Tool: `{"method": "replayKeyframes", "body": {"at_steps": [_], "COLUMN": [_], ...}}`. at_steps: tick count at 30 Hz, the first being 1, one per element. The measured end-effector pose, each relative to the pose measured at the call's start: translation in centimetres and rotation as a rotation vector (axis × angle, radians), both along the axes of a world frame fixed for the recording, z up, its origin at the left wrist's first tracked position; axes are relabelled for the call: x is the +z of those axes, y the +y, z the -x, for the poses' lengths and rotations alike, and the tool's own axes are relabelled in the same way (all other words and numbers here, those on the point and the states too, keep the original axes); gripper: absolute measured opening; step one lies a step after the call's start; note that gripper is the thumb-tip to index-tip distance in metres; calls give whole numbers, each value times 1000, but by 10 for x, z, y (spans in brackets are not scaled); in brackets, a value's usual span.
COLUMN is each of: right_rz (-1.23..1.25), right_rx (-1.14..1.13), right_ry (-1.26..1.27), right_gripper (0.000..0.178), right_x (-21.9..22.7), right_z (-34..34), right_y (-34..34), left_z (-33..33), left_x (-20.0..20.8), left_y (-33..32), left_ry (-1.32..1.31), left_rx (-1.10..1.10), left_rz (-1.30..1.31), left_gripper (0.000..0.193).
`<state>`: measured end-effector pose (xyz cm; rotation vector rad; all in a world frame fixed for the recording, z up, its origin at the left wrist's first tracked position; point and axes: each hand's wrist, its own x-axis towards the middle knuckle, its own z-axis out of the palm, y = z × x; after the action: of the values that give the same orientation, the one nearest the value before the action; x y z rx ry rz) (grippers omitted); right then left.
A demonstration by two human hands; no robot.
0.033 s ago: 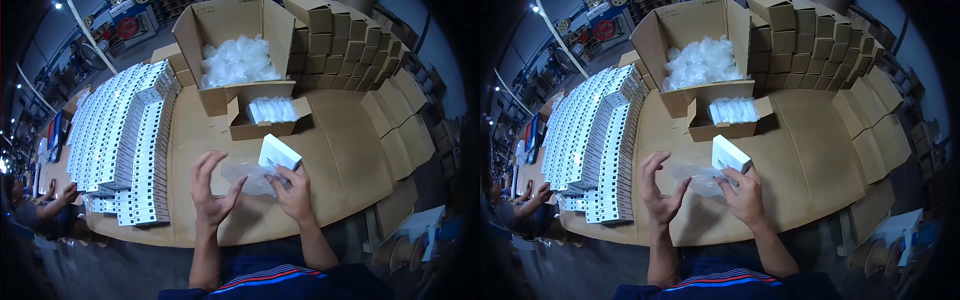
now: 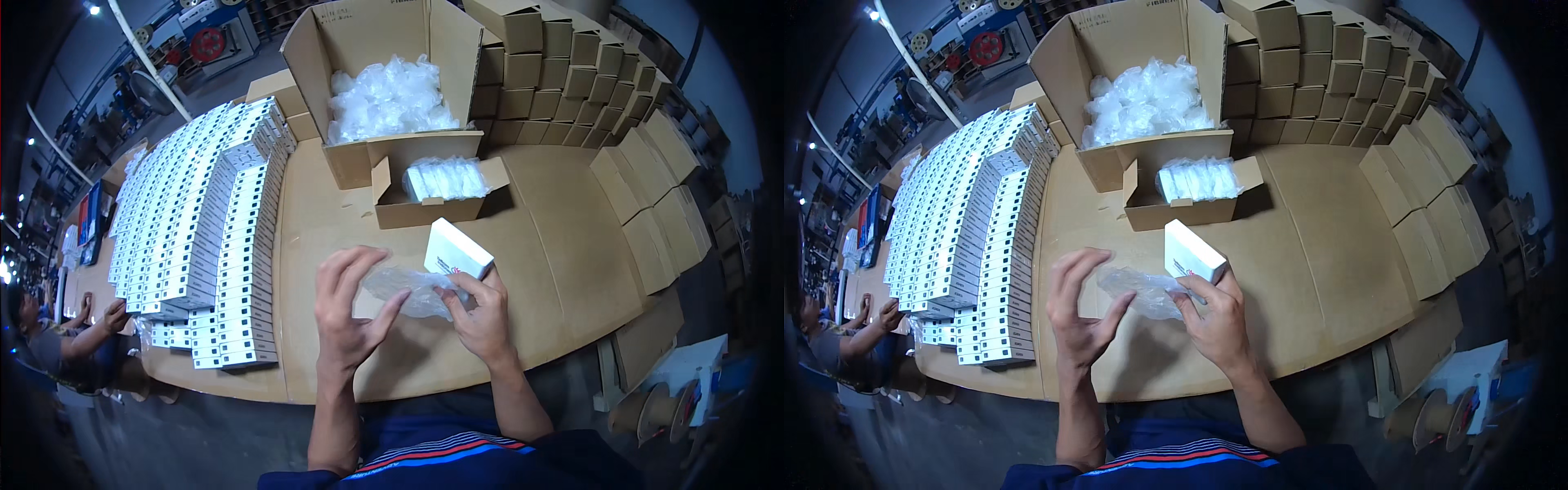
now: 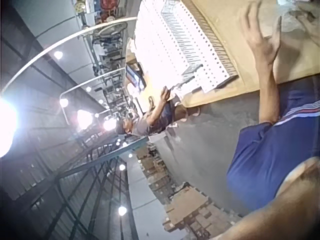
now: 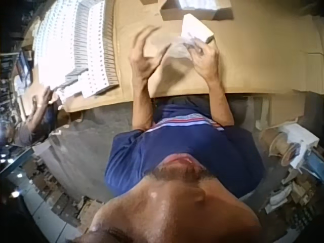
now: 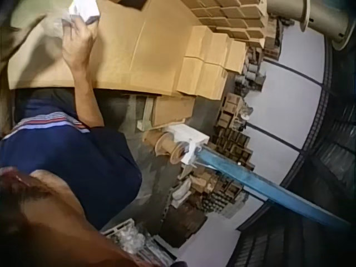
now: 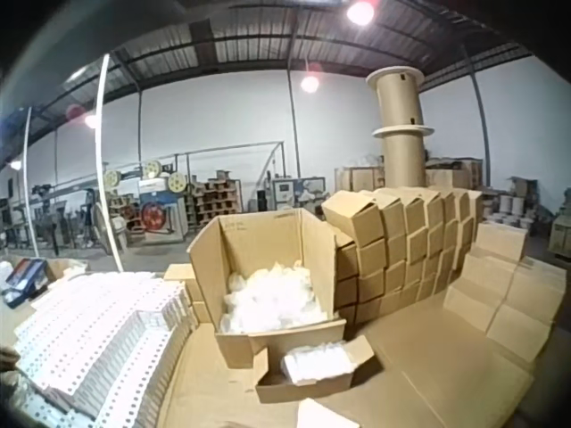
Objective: The person places white boxes into a cardboard box and seals it by hand.
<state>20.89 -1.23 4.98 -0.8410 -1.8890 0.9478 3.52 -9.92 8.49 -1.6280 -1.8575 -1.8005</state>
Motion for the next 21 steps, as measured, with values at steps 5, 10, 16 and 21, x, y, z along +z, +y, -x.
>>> {"method": "replayKeyframes", "body": {"at_steps": [5, 10, 16, 21], "right_rz": [-101, -18, -63, 15], "right_rx": [-9, -31, 52, 78], "right_ry": [-24, -92, -122, -267], "right_gripper": [17, 15, 19, 25], "right_x": [7, 10, 3, 7], "right_z": [1, -3, -4, -15], "right_y": [-1, -1, 1, -2], "left_z": [-2, -8, -11, -9], "left_x": [4, -6, -10, -22], "left_y": [7, 5, 1, 6], "left_ry": [387, 193, -1, 28], "left_rx": [-10, -99, -293, -167], "left_rz": [132, 216, 449, 521], "left_gripper": [30, 24, 14, 18]}}
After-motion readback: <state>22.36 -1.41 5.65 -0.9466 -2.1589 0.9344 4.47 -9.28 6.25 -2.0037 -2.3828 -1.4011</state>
